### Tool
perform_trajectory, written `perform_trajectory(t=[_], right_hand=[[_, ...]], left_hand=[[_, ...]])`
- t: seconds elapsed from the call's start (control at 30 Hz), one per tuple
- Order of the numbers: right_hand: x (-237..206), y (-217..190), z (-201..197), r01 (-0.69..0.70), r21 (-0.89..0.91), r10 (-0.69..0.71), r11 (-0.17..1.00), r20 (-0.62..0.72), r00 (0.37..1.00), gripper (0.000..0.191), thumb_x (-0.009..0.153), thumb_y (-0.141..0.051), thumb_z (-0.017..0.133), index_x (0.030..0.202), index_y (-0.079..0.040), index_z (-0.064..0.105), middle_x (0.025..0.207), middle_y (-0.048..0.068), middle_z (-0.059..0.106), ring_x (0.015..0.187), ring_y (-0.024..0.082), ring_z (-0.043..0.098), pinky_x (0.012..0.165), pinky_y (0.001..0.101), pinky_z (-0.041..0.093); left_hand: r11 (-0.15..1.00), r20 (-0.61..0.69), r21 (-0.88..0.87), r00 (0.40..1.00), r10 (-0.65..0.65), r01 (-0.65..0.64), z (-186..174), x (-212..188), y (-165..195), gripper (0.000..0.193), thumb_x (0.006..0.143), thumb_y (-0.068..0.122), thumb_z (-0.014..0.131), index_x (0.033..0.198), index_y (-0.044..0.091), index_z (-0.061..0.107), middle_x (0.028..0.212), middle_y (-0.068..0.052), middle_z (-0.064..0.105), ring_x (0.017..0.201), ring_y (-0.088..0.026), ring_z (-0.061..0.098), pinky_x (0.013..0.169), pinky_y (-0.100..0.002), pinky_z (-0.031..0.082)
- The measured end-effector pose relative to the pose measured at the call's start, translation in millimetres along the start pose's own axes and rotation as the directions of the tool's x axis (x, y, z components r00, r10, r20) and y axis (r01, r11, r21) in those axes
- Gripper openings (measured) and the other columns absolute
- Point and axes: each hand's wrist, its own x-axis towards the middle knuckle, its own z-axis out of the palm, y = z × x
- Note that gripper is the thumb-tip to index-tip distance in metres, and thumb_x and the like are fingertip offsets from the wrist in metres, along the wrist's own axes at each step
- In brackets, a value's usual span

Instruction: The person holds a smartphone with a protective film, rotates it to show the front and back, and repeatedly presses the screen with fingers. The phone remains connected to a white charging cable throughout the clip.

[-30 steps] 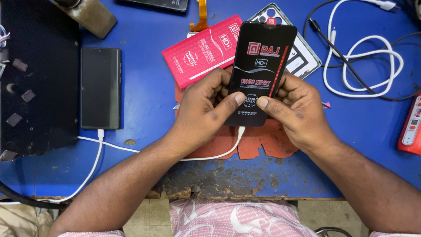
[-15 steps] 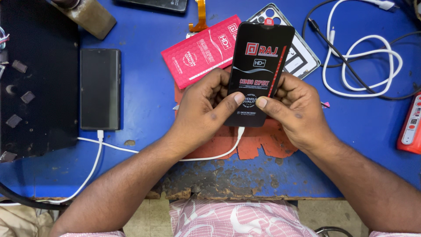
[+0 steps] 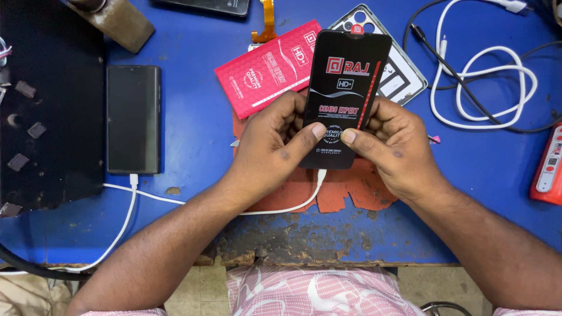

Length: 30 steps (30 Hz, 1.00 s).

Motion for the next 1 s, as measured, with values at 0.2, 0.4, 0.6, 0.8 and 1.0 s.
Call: perform_trajectory(t=[0.2,0.4,0.6,0.8,1.0], right_hand=[[-0.2,-0.8,1.0,0.005,0.005,-0.005,1.0,0.008,1.0,0.025,0.099,0.0,0.066,0.124,0.0,0.062,0.118,0.01,0.071,0.11,0.013,0.068,0.1,0.0297,0.058],[-0.2,0.7,0.7,0.006,0.01,-0.006,1.0,-0.001,1.0,0.025,0.099,0.001,0.066,0.124,0.0,0.062,0.118,0.01,0.071,0.109,0.013,0.068,0.1,0.0297,0.058],[-0.3,1.4,0.1,-0.001,0.004,0.001,1.0,-0.004,1.0,0.025,0.099,0.001,0.066,0.123,0.0,0.062,0.117,0.01,0.071,0.108,0.013,0.068,0.099,0.03,0.059],[-0.2,1.3,-0.2,0.003,0.022,-0.003,1.0,0.003,1.0,0.026,0.099,0.0,0.066,0.124,0.0,0.062,0.118,0.01,0.071,0.11,0.012,0.068,0.1,0.0294,0.058],[-0.2,0.1,0.4,0.002,0.002,-0.002,1.0,0.001,1.0,0.026,0.099,0.0,0.066,0.124,0.0,0.062,0.118,0.01,0.071,0.11,0.013,0.068,0.1,0.0296,0.058]], left_hand=[[1.0,-0.003,-0.001,1.0,-0.006,0.006,-0.4,0.0,0.4,0.019,0.103,0.012,0.067,0.118,0.001,0.06,0.1,0.0,0.068,0.085,-0.002,0.06,0.076,-0.02,0.052],[1.0,0.0,-0.017,1.0,-0.011,0.011,0.0,-0.2,0.9,0.019,0.103,0.012,0.067,0.117,0.001,0.06,0.1,0.0,0.068,0.086,-0.002,0.061,0.076,-0.02,0.053],[1.0,0.0,-0.012,1.0,-0.01,0.01,-0.4,-0.4,1.4,0.019,0.103,0.012,0.067,0.117,0.001,0.06,0.1,0.0,0.068,0.086,-0.002,0.061,0.076,-0.02,0.053],[1.0,0.0,-0.01,1.0,-0.024,0.024,-0.1,-0.2,1.5,0.019,0.103,0.012,0.068,0.116,0.001,0.06,0.098,0.0,0.068,0.085,-0.003,0.061,0.075,-0.02,0.052],[1.0,0.002,-0.015,1.0,-0.013,0.013,-0.4,-0.6,1.6,0.02,0.103,0.012,0.067,0.118,0.001,0.06,0.1,0.0,0.068,0.086,-0.002,0.061,0.077,-0.02,0.053]])
